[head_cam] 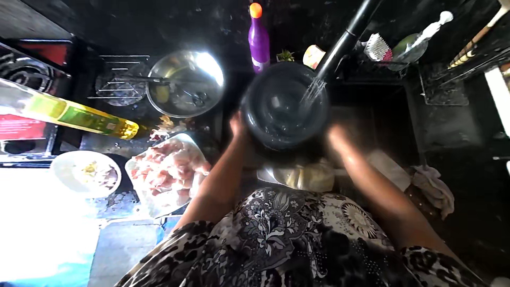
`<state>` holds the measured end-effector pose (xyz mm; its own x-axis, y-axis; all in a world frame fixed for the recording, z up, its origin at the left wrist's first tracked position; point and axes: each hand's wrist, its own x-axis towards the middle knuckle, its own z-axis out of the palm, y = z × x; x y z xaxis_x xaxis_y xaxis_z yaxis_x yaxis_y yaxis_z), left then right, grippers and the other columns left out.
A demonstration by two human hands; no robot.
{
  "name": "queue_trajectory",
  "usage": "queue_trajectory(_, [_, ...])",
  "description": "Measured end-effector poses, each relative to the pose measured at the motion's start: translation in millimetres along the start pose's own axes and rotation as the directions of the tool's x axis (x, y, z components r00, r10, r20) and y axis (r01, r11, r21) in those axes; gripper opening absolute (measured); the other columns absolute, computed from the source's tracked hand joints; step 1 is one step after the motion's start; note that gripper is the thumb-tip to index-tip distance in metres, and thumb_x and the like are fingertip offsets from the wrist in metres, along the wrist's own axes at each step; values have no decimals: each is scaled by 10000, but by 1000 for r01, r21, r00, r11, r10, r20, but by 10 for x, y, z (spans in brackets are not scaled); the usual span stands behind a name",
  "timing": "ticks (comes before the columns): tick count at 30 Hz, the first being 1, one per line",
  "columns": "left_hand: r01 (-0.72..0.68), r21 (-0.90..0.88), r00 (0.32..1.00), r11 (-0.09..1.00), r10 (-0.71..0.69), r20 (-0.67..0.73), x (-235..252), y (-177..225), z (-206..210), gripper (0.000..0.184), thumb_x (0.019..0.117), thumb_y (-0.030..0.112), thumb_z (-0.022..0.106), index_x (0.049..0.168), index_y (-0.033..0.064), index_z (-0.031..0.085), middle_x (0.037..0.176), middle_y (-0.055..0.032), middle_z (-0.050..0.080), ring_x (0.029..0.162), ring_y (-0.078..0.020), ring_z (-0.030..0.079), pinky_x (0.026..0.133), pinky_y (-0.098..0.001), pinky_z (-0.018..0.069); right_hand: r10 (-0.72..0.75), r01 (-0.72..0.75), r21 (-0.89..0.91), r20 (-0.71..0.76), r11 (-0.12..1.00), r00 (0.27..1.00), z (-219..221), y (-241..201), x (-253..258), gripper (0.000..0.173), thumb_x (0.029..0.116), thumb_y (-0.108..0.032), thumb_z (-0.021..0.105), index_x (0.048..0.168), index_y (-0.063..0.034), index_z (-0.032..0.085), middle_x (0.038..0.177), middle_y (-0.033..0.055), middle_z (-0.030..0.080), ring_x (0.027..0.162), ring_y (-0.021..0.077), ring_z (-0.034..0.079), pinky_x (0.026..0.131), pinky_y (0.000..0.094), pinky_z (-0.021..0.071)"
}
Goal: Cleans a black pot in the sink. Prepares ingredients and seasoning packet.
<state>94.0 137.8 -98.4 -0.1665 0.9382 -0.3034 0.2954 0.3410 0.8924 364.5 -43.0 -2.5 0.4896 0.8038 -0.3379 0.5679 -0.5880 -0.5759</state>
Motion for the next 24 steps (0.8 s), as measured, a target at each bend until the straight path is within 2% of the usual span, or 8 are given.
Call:
queue_trajectory(4, [-30,6,1000,1000,30,-2,-54,230,-294,472,1106,405,406,1335,63,637,1295,-176,663,1210,-294,634,1039,-541,500,-79,81,-107,20,991,997,198,-51,10,438,1074,-65,447,1486,84,453,1502,312,482,1431,441,442,1191,551,339])
queue_trajectory(8, [73,-74,997,995,-74,-11,-75,192,-389,451,1100,414,422,1315,85,643,1267,-161,669,1173,-284,645,996,-540,521,-157,155,-42,-33,987,987,341,-67,54,451,1088,-106,428,1508,60,433,1545,283,446,1471,402,400,1221,517,314])
queue_trajectory(10, [142,-153,990,978,-143,5,-74,50,-350,460,1097,426,420,1327,89,633,1290,-159,657,1191,-290,632,993,-555,519,-211,218,126,-63,968,975,334,-94,127,488,1114,-128,359,1571,40,339,1610,251,375,1512,351,355,1247,475,283])
queue_trajectory(11, [175,-207,985,963,-173,27,-86,-29,-311,463,1098,432,414,1345,99,619,1301,-150,652,1195,-286,628,987,-554,523,-207,225,291,-92,930,974,341,-91,200,505,1127,-201,333,1603,-32,314,1632,184,370,1516,270,356,1250,427,292])
queue_trajectory(14, [267,-333,964,904,-249,95,-114,-230,-135,461,1096,436,411,1355,104,599,1286,-143,657,1167,-287,636,957,-546,543,-220,261,534,-140,805,965,253,-102,358,500,1115,-267,395,1593,-123,363,1606,101,426,1460,163,430,1210,373,375])
queue_trajectory(18, [431,-381,901,818,-367,233,-218,-468,152,378,1075,350,447,1308,86,585,1203,-148,655,1047,-283,631,843,-532,548,-187,249,525,-168,814,968,-7,-161,399,498,1084,-229,484,1564,-113,418,1578,120,452,1439,179,456,1179,367,416])
queue_trajectory(21, [480,-345,866,807,-375,331,-371,-480,275,332,1086,294,446,1297,72,573,1151,-140,639,977,-248,605,802,-476,534,-174,236,389,-189,890,967,-253,-296,379,478,1074,-173,472,1546,-102,450,1594,135,435,1470,222,422,1203,402,377])
queue_trajectory(24, [512,-301,812,804,-338,476,-499,-430,346,234,1083,255,455,1172,83,586,933,-81,636,781,-185,605,665,-388,535,-188,245,236,-239,940,953,-427,-416,334,455,1056,-84,427,1505,-68,503,1569,154,467,1471,228,423,1218,390,346])
